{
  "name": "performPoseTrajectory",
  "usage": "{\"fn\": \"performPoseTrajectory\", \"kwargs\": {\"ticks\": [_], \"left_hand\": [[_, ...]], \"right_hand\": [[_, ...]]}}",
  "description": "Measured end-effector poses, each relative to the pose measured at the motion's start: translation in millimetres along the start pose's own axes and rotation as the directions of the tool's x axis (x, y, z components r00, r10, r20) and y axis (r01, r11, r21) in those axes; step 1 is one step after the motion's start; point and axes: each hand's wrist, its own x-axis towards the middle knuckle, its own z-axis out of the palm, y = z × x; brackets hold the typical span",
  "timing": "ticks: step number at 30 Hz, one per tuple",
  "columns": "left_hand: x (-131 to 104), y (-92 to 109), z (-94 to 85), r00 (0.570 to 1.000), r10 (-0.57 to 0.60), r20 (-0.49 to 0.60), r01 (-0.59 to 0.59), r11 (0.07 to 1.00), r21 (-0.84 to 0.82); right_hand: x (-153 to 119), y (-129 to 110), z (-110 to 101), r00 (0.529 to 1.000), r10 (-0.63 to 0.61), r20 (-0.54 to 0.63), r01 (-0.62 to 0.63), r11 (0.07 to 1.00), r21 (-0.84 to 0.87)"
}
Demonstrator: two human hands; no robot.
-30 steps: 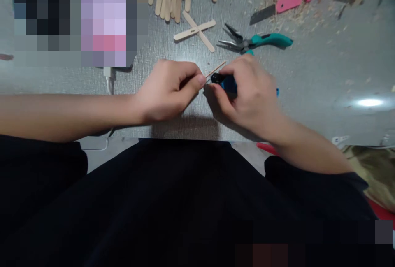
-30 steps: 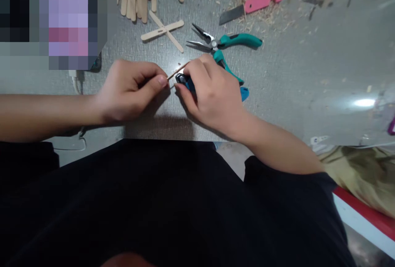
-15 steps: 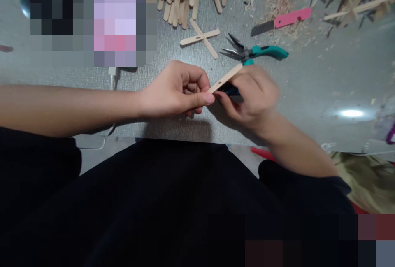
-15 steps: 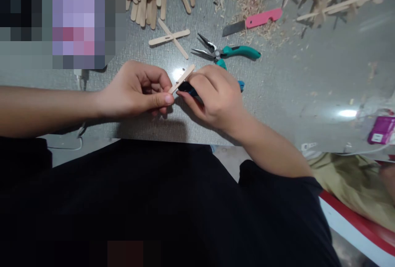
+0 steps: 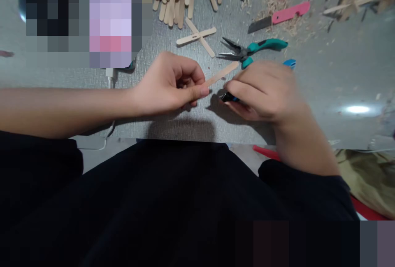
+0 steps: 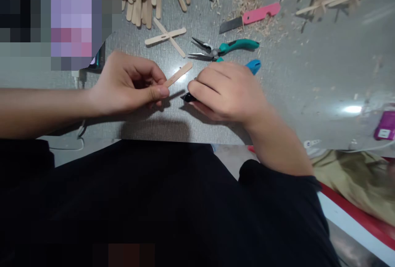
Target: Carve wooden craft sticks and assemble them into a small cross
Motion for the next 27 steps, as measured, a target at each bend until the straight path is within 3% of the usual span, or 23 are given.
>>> {"fn": "performPoseTrajectory", "kwargs": {"ticks": [3,6,10,14,19,24,27], "left_hand": [[-0.1,-2.1,2.8,0.998,0.003,-0.06,0.003,0.995,0.098],[-0.4,-3.4,5.2,0.996,-0.015,-0.089,0.026,0.991,0.129],[-1.7,-0.2,6.0,0.995,-0.001,-0.095,0.03,0.953,0.301],[-3.7,2.9,5.9,1.0,0.006,-0.012,0.002,0.793,0.609],[-8.0,0.8,5.4,0.999,-0.031,0.009,0.013,0.656,0.754],[-13.6,3.2,7.1,0.989,-0.049,0.141,-0.118,0.331,0.936],[-19.7,6.0,9.2,0.972,-0.054,0.23,-0.206,0.282,0.937]], "right_hand": [[1.9,-7.5,-4.2,0.997,0.077,0.032,-0.079,0.992,0.102],[4.6,-20.2,-10.3,0.962,0.269,0.049,-0.273,0.932,0.237],[9.5,-31.7,-17.1,0.867,0.449,0.216,-0.496,0.733,0.466],[11.9,-31.5,-15.7,0.811,0.51,0.288,-0.573,0.594,0.565],[13.6,-30.4,-14.9,0.774,0.504,0.383,-0.633,0.604,0.484],[14.8,-28.9,-17.0,0.778,0.495,0.387,-0.629,0.63,0.456],[16.7,-29.3,-19.3,0.78,0.473,0.411,-0.62,0.673,0.403]]}}
